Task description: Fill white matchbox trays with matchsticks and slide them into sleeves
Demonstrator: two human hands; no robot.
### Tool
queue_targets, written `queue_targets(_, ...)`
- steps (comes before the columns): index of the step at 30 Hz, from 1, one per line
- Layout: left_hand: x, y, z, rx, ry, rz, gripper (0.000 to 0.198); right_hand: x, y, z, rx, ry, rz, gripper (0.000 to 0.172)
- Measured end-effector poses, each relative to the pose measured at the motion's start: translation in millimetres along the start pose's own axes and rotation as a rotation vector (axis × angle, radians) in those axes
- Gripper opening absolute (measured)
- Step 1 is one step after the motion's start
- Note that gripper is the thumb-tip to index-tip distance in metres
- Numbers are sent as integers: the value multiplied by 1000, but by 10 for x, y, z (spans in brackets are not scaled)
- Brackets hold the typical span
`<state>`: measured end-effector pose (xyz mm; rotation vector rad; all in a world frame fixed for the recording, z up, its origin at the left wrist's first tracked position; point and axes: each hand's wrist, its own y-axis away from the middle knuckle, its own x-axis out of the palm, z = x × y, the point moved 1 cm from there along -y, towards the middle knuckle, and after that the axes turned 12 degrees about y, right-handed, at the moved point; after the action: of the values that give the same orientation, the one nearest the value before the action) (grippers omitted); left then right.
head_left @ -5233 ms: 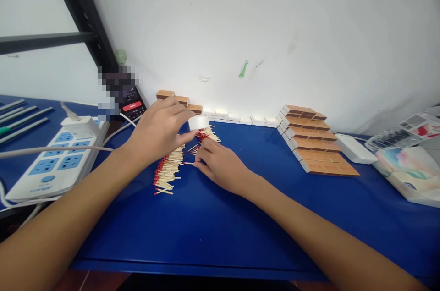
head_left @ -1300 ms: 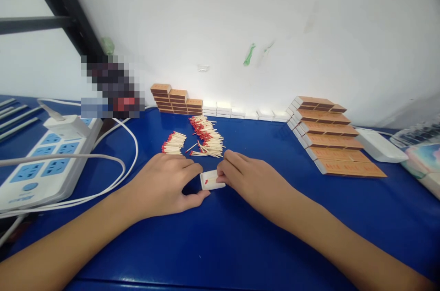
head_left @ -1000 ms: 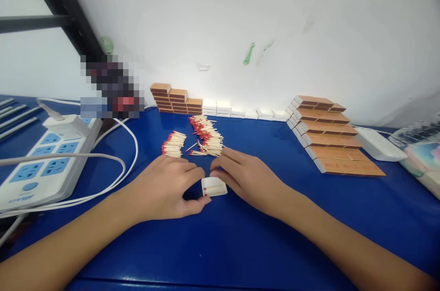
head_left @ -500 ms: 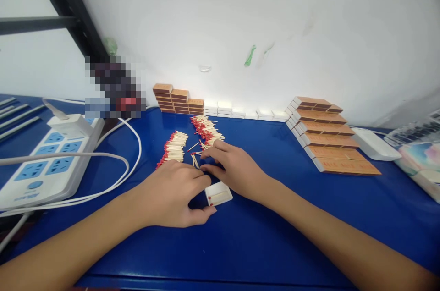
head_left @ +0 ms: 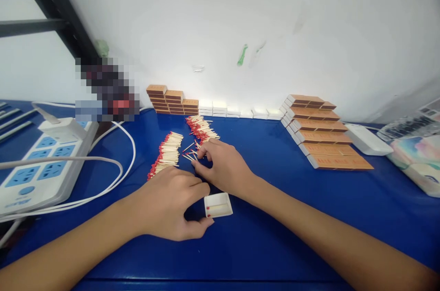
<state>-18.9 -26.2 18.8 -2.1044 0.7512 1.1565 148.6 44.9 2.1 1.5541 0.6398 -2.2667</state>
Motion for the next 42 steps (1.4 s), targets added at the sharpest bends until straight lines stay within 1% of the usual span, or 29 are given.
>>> queue_targets(3, -3, 4, 0, -5, -12, 7, 20, -18, -18, -4, -21, 15, 30, 7)
queue_targets(6, 2, 2, 1, -3, -17, 5, 20, -62, -12, -14, -40, 55, 83, 7)
queue_targets(9, -2, -4, 7, -8, -33, 4, 20, -147, 55, -85, -30, 61, 129, 9)
queue_targets(14, -23, -3, 44, -29, -45, 11, 21, -365, 256, -367, -34, 97, 182, 11)
queue_targets(16, -27, 3, 65, -35, -42, 4, 21, -457, 312, -496, -56, 94, 204, 15)
queue_targets(18, -29, 7, 86, -50, -32, 0, 21, -536, 338, -612, -91, 84, 212, 19)
queue_targets(21, -32, 6, 107, -72, -19, 1, 23, -610, 332, -743, -137, 86, 236, 16)
queue_targets(24, -39, 0, 116, -74, -14, 2, 24, -623, 310, -821, -114, 112, 270, 15)
queue_targets(27, -52, -7, 119, -67, -14, -2, 24, -607, 300, -832, -101, 130, 229, 15)
queue_targets(29, -63, -12, 118, -66, -21, -8, 24, -600, 300, -800, -117, 137, 174, 13)
queue_targets(31, -75, -16, 117, -69, -39, -21, 24, -594, 303, -748, -139, 125, 152, 12)
queue_targets(37, -99, -16, 143, -113, -87, -30, 25, -477, 322, -630, -191, 81, 189, 19)
queue_targets(40, -98, -13, 162, -132, -109, -44, 26, -431, 335, -614, -187, 102, 212, 17)
queue_targets(42, -94, -12, 168, -130, -128, -72, 27, -457, 345, -589, -178, 143, 186, 13)
